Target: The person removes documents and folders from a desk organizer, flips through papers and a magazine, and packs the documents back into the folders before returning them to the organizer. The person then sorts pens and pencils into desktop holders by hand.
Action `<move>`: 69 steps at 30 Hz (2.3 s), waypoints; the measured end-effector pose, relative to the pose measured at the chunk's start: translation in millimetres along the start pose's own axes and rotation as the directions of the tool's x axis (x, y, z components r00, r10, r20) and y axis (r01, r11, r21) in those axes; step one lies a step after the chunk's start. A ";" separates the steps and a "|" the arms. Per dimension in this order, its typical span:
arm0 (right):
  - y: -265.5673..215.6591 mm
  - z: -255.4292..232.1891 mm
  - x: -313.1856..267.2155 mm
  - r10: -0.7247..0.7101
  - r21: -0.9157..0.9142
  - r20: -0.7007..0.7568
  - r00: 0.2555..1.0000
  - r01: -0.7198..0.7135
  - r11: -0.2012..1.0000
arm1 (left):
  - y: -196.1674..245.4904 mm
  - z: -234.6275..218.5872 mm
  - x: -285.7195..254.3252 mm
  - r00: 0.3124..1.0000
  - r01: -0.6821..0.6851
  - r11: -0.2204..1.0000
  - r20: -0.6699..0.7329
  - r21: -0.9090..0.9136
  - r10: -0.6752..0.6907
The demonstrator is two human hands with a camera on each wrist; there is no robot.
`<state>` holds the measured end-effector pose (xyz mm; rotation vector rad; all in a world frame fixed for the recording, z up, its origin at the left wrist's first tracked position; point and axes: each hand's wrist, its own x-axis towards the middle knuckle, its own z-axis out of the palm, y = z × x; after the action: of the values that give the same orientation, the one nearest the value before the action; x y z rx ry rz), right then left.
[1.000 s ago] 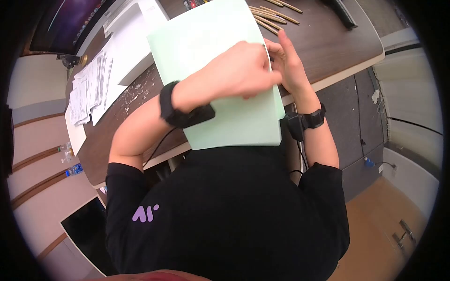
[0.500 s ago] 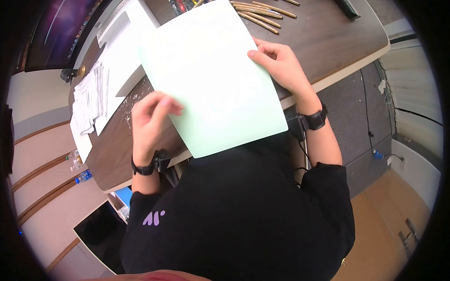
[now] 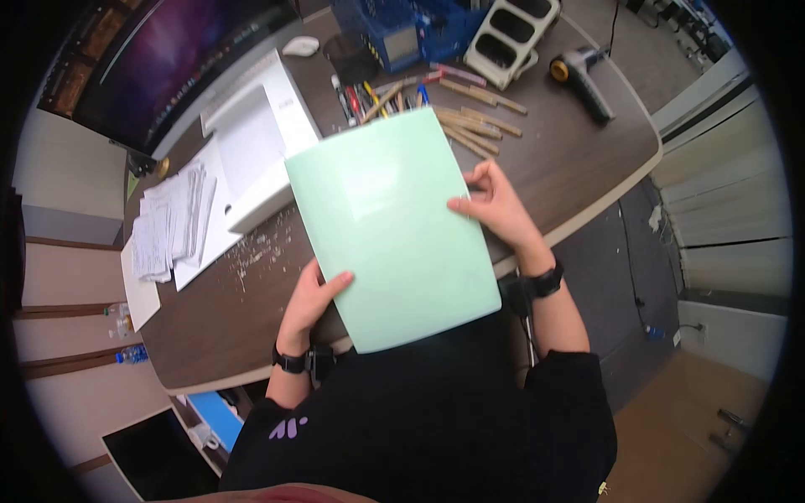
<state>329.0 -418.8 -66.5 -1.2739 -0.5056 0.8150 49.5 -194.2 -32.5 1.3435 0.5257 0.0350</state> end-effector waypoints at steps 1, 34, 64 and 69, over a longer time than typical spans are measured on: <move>-10.3 4.7 -4.0 0.019 -0.002 -0.016 1.000 -0.019 1.000 | 1.6 1.9 0.9 0.999 -0.031 0.999 0.011 0.029 0.030; -259.0 41.7 255.9 -0.989 -0.859 -0.129 0.074 0.489 0.149 | 0.5 -48.0 41.8 0.871 0.157 0.987 0.468 0.023 -0.149; -156.3 31.3 295.7 -0.956 -0.829 -0.187 0.227 0.485 0.277 | -9.4 -51.6 48.0 0.876 0.119 0.993 0.469 0.015 -0.112; -115.8 109.9 214.7 -0.940 -0.750 0.230 0.251 0.661 -0.007 | -9.3 -48.1 43.1 0.895 0.095 0.995 0.437 0.010 -0.090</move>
<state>412.5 -193.1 50.2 -1.4494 -1.2417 -0.8468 66.7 -138.7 -61.9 1.2634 0.2040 -0.3373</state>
